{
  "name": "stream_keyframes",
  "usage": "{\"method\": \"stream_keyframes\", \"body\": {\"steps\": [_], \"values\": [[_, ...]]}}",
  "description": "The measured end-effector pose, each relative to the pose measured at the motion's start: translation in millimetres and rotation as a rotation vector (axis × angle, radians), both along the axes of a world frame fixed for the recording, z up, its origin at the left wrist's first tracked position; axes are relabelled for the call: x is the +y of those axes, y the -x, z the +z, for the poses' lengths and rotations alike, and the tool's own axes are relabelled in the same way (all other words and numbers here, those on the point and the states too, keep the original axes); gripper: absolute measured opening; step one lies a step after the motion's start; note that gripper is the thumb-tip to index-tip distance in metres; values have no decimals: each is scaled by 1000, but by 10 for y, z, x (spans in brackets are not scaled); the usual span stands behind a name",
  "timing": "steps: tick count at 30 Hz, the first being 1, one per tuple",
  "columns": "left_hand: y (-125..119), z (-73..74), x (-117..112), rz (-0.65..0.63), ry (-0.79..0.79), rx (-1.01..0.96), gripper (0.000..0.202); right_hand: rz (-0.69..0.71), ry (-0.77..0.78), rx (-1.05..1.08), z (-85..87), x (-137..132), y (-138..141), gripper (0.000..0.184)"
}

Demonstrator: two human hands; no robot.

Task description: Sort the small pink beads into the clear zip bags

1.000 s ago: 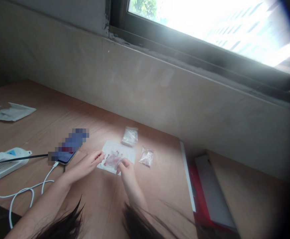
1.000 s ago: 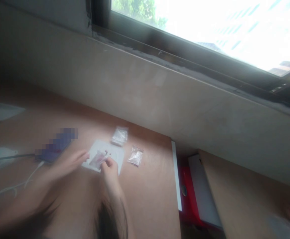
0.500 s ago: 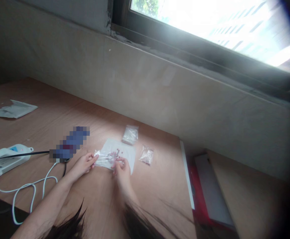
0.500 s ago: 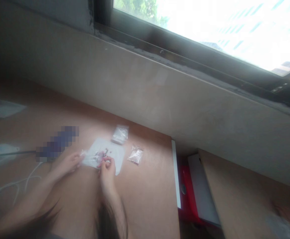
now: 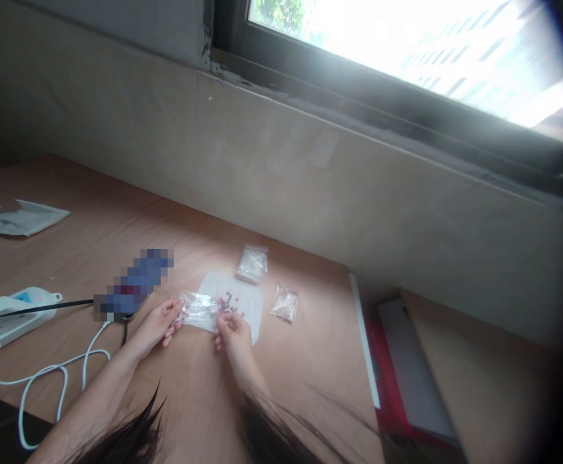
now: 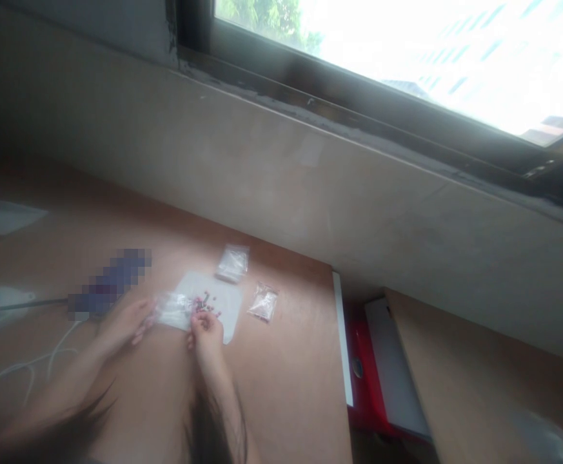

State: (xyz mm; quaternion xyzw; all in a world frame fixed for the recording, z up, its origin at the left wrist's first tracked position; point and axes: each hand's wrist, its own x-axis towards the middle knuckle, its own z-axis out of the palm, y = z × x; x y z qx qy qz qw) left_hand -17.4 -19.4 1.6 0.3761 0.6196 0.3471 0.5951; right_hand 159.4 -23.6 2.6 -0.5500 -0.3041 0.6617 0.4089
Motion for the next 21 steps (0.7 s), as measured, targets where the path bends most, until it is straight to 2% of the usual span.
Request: {"method": "stream_keyframes", "body": {"steps": [6, 21], "values": [[-15, 29, 8, -22, -3, -13, 39, -16, -6, -2, -42, 14, -3, 29], [-82, 313, 141, -130, -77, 4, 40, -16, -22, 49, -59, -1, -21, 29]]}}
